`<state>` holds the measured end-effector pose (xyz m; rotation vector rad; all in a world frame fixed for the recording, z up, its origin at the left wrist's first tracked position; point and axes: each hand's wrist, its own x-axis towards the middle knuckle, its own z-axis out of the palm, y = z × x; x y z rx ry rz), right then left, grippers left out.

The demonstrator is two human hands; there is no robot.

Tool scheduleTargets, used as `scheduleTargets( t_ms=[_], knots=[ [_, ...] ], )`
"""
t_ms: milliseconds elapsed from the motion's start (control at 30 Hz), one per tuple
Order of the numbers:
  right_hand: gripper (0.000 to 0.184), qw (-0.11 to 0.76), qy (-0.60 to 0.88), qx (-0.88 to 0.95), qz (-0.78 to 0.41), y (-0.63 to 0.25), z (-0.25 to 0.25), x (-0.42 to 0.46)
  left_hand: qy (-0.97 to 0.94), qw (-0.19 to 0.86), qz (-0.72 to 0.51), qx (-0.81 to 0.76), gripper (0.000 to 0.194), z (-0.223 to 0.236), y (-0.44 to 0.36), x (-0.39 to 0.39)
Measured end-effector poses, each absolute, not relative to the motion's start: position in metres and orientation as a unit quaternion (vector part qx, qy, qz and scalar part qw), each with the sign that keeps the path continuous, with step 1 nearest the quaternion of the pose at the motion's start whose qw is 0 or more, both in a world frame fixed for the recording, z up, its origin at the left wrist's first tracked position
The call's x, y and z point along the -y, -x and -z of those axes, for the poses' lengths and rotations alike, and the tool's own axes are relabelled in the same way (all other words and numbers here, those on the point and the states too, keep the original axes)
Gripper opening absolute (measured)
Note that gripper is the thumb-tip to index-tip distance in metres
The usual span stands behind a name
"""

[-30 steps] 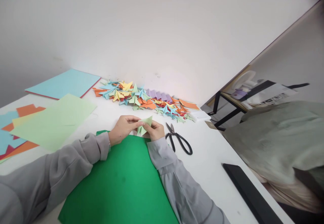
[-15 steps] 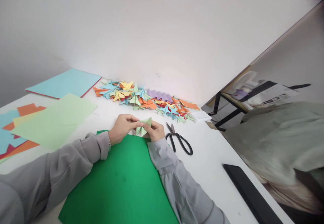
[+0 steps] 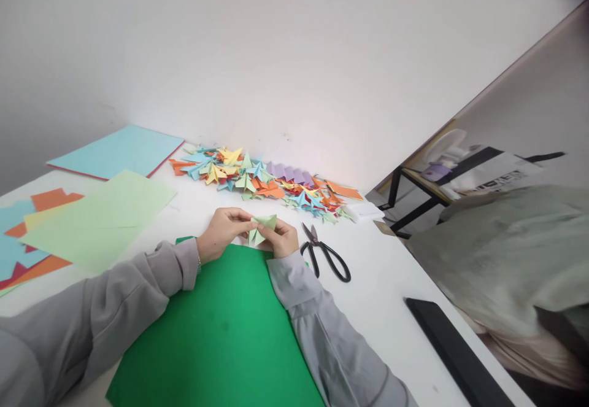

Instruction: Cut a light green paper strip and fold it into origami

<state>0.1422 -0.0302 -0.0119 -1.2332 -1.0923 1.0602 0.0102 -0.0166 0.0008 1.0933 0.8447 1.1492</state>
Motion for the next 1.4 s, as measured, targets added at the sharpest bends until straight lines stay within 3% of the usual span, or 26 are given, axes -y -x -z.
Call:
scheduleTargets(
  t_ms=[500, 833, 1400],
  knots=[
    [0.018, 0.585, 0.499, 0.454, -0.451, -0.1399, 0.0072, 0.0316, -0.547, 0.566, -0.477, -0.392, 0.015, -0.0072, -0.0092, 0.02],
    [0.02, 0.556, 0.508, 0.461, -0.47, -0.1422, 0.0096, 0.0317, -0.658, 0.468, -0.485, -0.335, 0.03, -0.0043, -0.0091, 0.0218],
    [0.018, 0.539, 0.494, 0.523, -0.439, -0.1397, 0.0146, 0.0296, -0.735, 0.283, -0.537, -0.301, 0.011, -0.006, -0.0082, 0.026]
  ],
)
